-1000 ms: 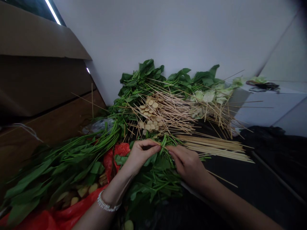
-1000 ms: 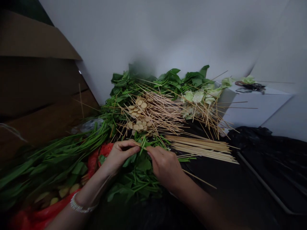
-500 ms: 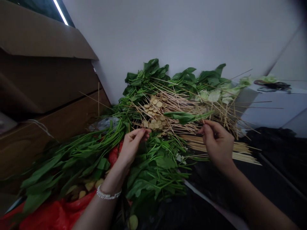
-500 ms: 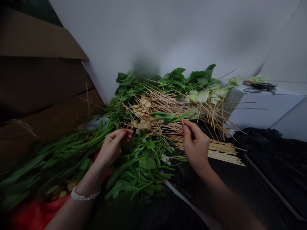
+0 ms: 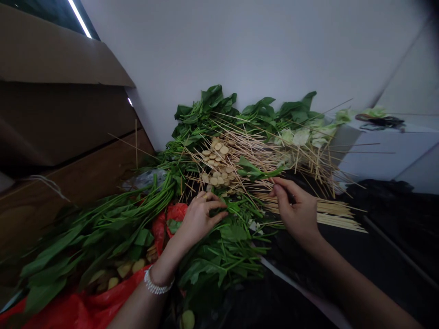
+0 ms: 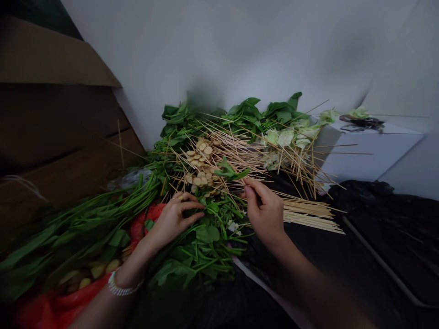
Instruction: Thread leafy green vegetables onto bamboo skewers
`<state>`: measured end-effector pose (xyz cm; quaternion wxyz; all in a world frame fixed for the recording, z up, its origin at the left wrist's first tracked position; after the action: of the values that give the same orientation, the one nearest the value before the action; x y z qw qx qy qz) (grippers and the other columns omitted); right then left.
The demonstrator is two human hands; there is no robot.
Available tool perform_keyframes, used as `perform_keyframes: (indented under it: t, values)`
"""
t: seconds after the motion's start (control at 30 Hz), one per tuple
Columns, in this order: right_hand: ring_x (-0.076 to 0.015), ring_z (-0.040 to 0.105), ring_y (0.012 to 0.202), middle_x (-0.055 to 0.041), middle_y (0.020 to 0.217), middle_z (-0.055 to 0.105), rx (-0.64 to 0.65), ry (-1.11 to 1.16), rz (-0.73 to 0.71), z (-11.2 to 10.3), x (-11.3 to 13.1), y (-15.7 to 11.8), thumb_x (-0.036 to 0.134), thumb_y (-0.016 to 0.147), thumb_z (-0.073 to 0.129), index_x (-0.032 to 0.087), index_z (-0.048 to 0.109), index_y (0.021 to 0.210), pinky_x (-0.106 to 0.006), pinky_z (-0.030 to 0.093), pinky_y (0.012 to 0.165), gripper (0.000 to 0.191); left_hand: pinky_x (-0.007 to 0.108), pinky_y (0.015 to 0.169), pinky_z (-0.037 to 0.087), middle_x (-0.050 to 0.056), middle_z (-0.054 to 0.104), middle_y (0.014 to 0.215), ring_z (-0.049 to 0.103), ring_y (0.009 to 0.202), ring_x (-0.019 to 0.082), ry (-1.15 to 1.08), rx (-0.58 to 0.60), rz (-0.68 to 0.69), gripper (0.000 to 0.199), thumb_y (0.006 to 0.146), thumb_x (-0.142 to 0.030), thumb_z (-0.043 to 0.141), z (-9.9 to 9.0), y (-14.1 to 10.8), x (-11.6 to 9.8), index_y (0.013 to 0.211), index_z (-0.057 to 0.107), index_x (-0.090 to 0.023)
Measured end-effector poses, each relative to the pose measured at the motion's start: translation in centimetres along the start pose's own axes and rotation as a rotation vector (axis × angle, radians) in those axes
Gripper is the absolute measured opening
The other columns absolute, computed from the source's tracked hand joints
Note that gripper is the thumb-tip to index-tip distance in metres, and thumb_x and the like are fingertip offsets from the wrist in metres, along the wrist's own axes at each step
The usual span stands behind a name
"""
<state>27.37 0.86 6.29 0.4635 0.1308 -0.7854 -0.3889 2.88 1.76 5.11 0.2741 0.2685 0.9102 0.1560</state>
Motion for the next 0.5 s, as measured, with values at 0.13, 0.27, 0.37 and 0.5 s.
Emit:
perform_keyframes:
  t: [0.13, 0.27, 0.37, 0.5]
  values:
    - [-0.0154, 0.067, 0.067, -0.006, 0.089, 0.074, 0.032, 0.028, -0.009, 0.2, 0.3, -0.2, 0.024, 0.091, 0.054, 0.017, 0.069, 0.104, -0.029, 0.055, 0.067, 0.02, 0.038, 0.09, 0.044, 0.006, 0.066, 0.092, 0.059, 0.092, 0.021, -0.136, -0.067, -0.01, 0.008, 0.083, -0.022, 0.065, 0.1, 0.1, -0.4, 0.084, 0.073, -0.021]
    - [-0.0172, 0.068, 0.071, -0.006, 0.089, 0.073, 0.012, 0.033, -0.018, 0.1, 0.4, -0.3, 0.024, 0.089, 0.058, 0.018, 0.069, 0.103, -0.031, 0.054, 0.069, 0.019, 0.037, 0.094, 0.044, 0.008, 0.067, 0.103, 0.062, 0.101, 0.022, -0.487, -0.352, -0.073, 0.003, 0.08, -0.021, 0.069, -1.4, 0.2, -0.1, 0.08, 0.071, -0.019]
    - [-0.0163, 0.067, 0.069, -0.0038, 0.082, 0.072, -0.017, 0.031, -0.036, -0.2, 0.5, -0.3, 0.024, 0.09, 0.057, 0.018, 0.069, 0.103, -0.03, 0.054, 0.068, 0.018, 0.034, 0.095, 0.045, 0.006, 0.069, 0.107, 0.061, 0.107, 0.021, -0.756, -0.562, -0.1, 0.003, 0.08, -0.022, 0.071, -2.4, 0.1, 0.4, 0.082, 0.069, -0.02]
    - [-0.0153, 0.064, 0.065, -0.0013, 0.074, 0.068, -0.073, 0.034, -0.029, -0.6, 0.7, -0.3, 0.024, 0.092, 0.054, 0.019, 0.066, 0.106, -0.029, 0.052, 0.064, 0.019, 0.027, 0.084, 0.05, 0.003, 0.072, 0.093, 0.066, 0.091, 0.016, -1.07, -0.663, -0.187, 0.013, 0.078, -0.027, 0.075, -2.8, 0.2, 0.8, 0.085, 0.066, -0.02]
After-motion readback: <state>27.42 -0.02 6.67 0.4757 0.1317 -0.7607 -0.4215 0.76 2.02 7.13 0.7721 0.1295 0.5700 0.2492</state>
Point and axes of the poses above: each hand's wrist, its own y-axis towards the middle knuckle, its own z-axis out of the palm, x = y × z, the point moved 2 cm from there along y, towards the middle knuckle
